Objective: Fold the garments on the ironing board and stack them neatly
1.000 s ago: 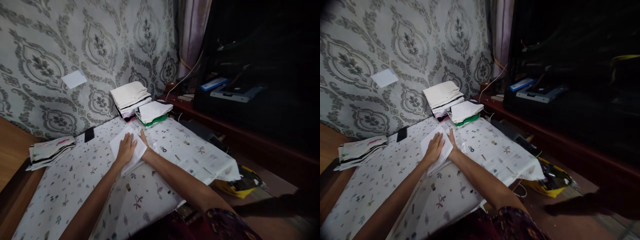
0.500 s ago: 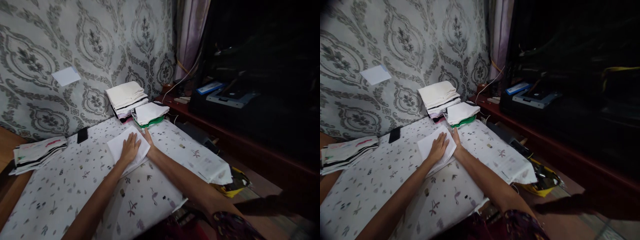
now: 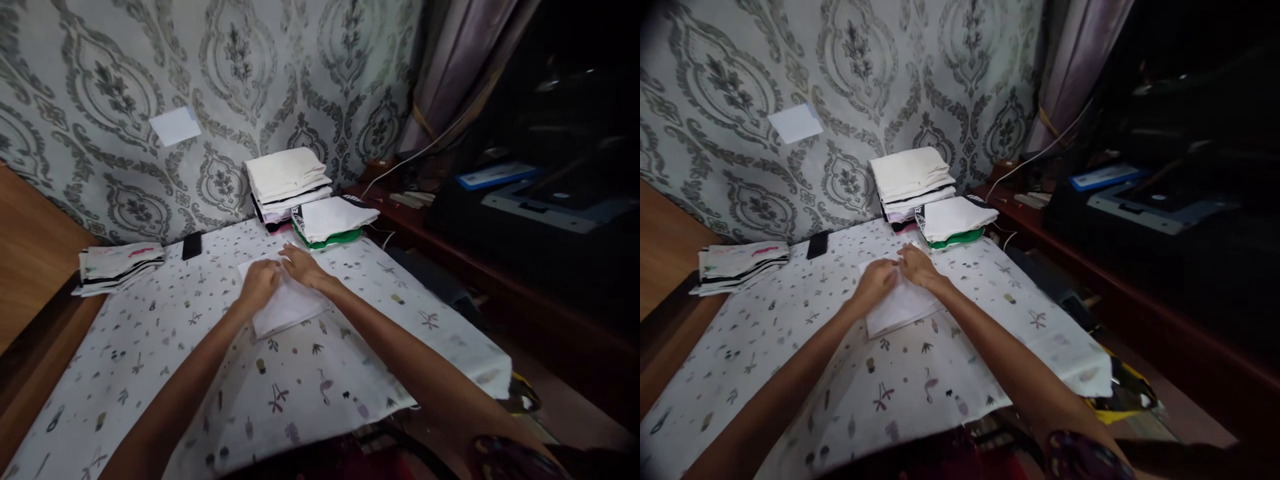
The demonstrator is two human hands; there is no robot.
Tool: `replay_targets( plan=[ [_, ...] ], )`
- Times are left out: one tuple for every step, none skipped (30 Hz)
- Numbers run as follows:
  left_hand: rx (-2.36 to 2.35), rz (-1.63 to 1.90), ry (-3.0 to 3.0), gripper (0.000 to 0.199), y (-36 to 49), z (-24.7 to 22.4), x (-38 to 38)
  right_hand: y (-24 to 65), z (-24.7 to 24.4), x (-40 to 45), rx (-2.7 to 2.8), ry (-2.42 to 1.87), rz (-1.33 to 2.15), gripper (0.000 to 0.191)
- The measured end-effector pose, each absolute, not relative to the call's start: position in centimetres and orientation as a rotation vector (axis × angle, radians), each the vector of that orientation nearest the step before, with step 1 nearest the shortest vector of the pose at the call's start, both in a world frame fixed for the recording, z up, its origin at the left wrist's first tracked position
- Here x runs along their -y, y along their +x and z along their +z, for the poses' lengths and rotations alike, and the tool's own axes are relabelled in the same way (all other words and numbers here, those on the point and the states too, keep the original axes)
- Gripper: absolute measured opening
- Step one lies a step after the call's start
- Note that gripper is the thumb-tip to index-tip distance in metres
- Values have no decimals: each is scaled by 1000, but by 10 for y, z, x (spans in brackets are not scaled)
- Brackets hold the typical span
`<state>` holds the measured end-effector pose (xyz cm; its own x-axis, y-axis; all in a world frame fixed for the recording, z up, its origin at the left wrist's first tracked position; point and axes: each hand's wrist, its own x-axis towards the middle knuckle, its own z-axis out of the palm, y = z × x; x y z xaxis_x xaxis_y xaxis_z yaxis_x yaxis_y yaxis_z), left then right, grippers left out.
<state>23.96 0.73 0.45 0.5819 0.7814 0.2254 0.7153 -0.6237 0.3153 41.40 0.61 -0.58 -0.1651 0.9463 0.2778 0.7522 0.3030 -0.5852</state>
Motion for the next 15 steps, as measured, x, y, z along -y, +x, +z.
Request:
replay_targets(
  plan=[
    [-1387,576,2544,30,227,7,-21,408,-5,-8,2033,-1575,370,42],
    [-1512,622,2446,27,215,9,-35,403,-5,-10,2074,-1653,336,43],
    [-1593,635,2348,23,204,10,-49,400,-7,-10,2095,-1737,318,45],
    [-1632,625,2279,18,194,10,-62,397,-9,-10,2107,-1812,310,47],
    [-1635,601,2229,13,187,9,-74,396,-13,-10,2113,-1871,311,49],
    [-1609,573,2203,13,180,7,-83,395,-16,-9,2116,-1911,315,51],
    [-1568,549,2193,16,176,5,-91,395,-20,-8,2117,-1932,316,52],
    [-1520,532,2185,20,174,3,-97,396,-23,-7,2121,-1940,310,52],
    [-1469,524,2179,22,173,0,-101,396,-26,-6,2125,-1940,302,53],
    [-1416,522,2179,23,173,-2,-104,397,-28,-6,2128,-1937,297,53],
    [-1362,523,2181,23,174,-3,-106,397,-29,-6,2130,-1938,299,54],
    [-1308,526,2184,22,175,-4,-108,398,-29,-6,2134,-1936,302,55],
    [-1255,528,2187,22,176,-4,-109,398,-29,-7,2136,-1932,307,56],
    [-1203,529,2189,21,176,-4,-111,398,-29,-8,2137,-1929,313,57],
    [-1156,526,2190,21,176,-4,-112,398,-29,-8,2134,-1927,317,57]
  ],
)
